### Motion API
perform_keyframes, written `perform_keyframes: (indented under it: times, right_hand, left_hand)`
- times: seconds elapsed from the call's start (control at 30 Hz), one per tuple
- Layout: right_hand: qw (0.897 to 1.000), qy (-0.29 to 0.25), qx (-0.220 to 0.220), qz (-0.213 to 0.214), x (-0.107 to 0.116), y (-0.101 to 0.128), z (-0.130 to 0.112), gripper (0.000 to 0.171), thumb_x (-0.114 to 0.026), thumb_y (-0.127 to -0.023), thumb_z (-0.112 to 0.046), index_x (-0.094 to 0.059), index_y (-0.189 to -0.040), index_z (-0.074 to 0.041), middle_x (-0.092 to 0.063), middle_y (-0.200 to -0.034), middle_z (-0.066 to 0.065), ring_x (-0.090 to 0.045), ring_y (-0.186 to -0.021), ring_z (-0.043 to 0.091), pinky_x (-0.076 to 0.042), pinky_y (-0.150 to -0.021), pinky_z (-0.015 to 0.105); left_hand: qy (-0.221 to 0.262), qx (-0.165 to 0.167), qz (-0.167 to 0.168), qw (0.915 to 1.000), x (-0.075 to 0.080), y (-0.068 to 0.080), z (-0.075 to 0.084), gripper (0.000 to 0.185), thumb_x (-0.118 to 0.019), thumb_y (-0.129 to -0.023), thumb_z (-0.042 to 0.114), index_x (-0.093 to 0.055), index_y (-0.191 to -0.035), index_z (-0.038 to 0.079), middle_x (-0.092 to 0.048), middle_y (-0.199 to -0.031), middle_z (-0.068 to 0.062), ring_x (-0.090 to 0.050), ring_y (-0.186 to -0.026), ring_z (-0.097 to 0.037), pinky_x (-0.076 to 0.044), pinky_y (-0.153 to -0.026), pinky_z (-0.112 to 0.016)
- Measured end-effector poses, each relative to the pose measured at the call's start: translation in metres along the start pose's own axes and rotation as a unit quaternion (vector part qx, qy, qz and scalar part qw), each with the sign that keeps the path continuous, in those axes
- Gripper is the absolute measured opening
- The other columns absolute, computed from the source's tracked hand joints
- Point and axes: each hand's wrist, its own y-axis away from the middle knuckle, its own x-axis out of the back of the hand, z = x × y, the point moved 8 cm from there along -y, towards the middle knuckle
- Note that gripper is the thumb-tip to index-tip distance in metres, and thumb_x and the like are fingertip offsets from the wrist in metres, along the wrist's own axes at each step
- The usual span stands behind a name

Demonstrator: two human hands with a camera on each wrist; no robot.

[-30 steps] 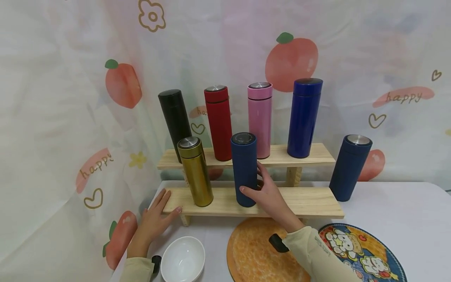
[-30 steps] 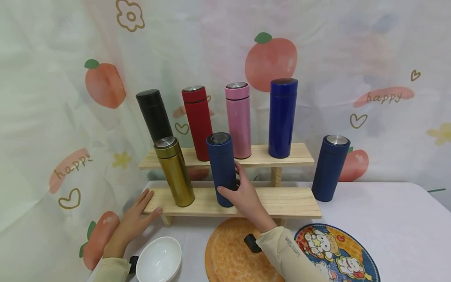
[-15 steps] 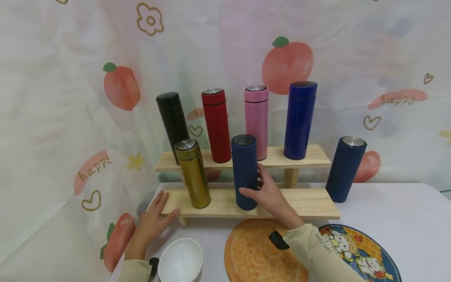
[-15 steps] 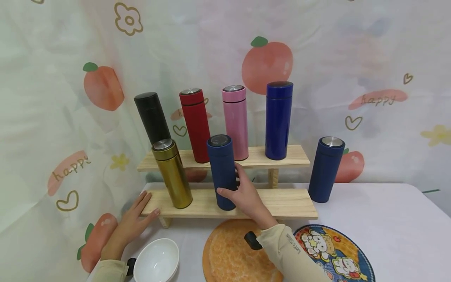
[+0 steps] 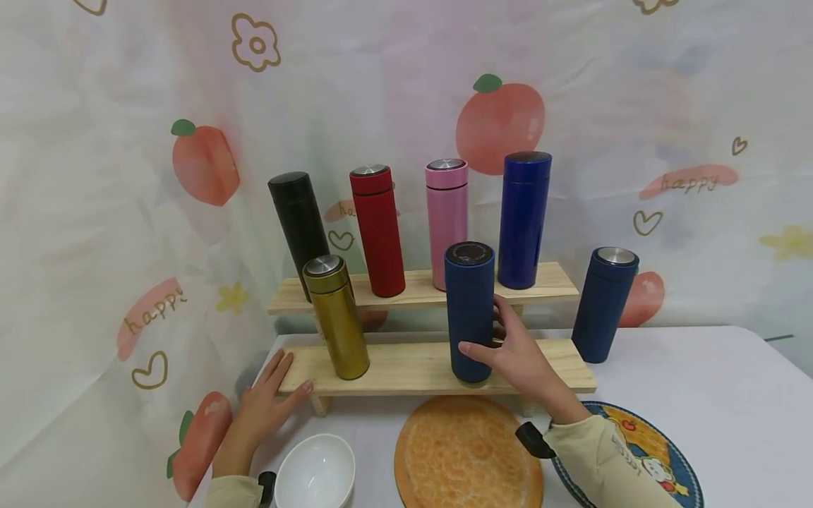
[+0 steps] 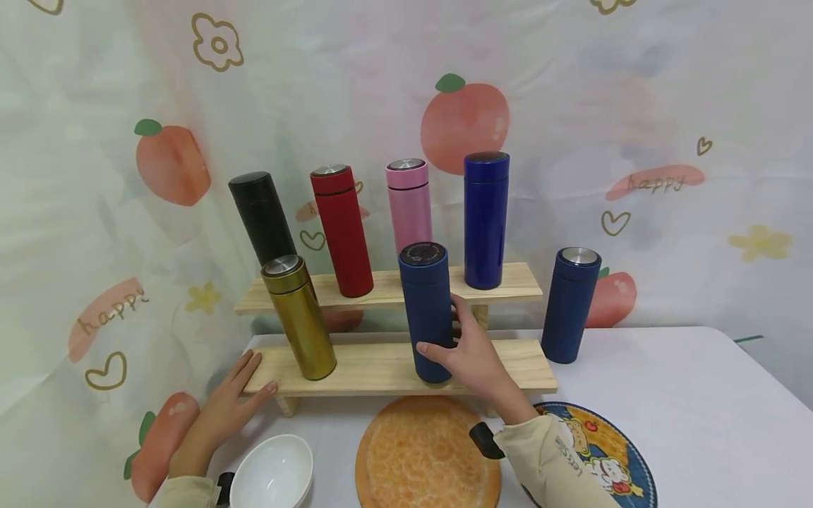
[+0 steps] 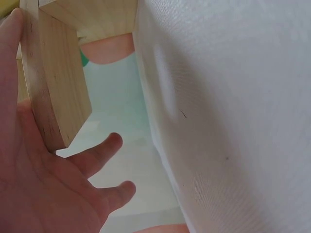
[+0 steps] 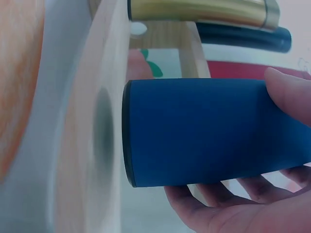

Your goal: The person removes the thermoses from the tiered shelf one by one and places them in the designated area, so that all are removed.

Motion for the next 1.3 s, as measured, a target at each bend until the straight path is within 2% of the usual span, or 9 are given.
perform_keyframes:
  times: [0.33, 0.7, 0.9, 1.13, 1.3]
  right_hand:
    - [0.998, 0.055, 0.008, 0.034, 0.044, 0.02, -0.004, 0.1, -0.079, -0.099, -0.03, -0.012, -0.169, -0.005, -0.029, -0.166, 0.035, -0.043, -0.142, 0.061, -0.04, -0.108, 0.075]
    - [0.996, 0.064, 0.003, 0.063, 0.083, 0.036, 0.001, 0.102, -0.08, -0.099, -0.025, -0.009, -0.17, -0.008, -0.034, -0.161, 0.037, -0.044, -0.14, 0.064, -0.043, -0.105, 0.076]
    - [0.993, 0.088, -0.006, 0.075, 0.1, 0.046, 0.006, 0.102, -0.078, -0.1, -0.024, -0.006, -0.17, -0.007, -0.036, -0.157, 0.04, -0.048, -0.135, 0.064, -0.044, -0.103, 0.076]
    - [0.991, 0.103, -0.019, 0.084, 0.118, 0.054, 0.015, 0.105, -0.076, -0.102, -0.023, 0.001, -0.17, -0.004, -0.03, -0.158, 0.044, -0.042, -0.136, 0.069, -0.041, -0.102, 0.08]
    - [0.99, 0.105, -0.001, 0.098, 0.133, 0.06, 0.019, 0.104, -0.076, -0.101, -0.019, 0.001, -0.171, -0.006, -0.03, -0.157, 0.045, -0.04, -0.135, 0.072, -0.04, -0.099, 0.083]
  left_hand:
    - [-0.002, 0.002, -0.005, 1.0, -0.001, 0.001, -0.002, 0.089, -0.061, -0.104, 0.057, -0.031, -0.168, 0.004, -0.018, -0.176, -0.02, -0.028, -0.154, -0.054, -0.01, -0.114, -0.086]
    - [-0.01, 0.003, -0.01, 0.9999, 0.0, 0.001, -0.001, 0.09, -0.06, -0.104, 0.059, -0.03, -0.169, 0.004, -0.017, -0.176, -0.021, -0.028, -0.155, -0.052, -0.01, -0.115, -0.085]
    - [-0.012, 0.011, -0.022, 0.9996, -0.001, 0.001, -0.001, 0.091, -0.059, -0.104, 0.06, -0.028, -0.169, 0.004, -0.016, -0.177, -0.02, -0.026, -0.155, -0.052, -0.009, -0.115, -0.084]
    - [-0.009, 0.008, -0.02, 0.9997, -0.002, 0.0, -0.003, 0.091, -0.059, -0.104, 0.06, -0.028, -0.17, 0.005, -0.016, -0.177, -0.02, -0.027, -0.155, -0.052, -0.01, -0.115, -0.085]
    - [-0.004, 0.003, -0.015, 0.9999, -0.002, 0.0, -0.003, 0.09, -0.06, -0.104, 0.059, -0.029, -0.169, 0.005, -0.017, -0.177, -0.019, -0.028, -0.154, -0.054, -0.011, -0.114, -0.085]
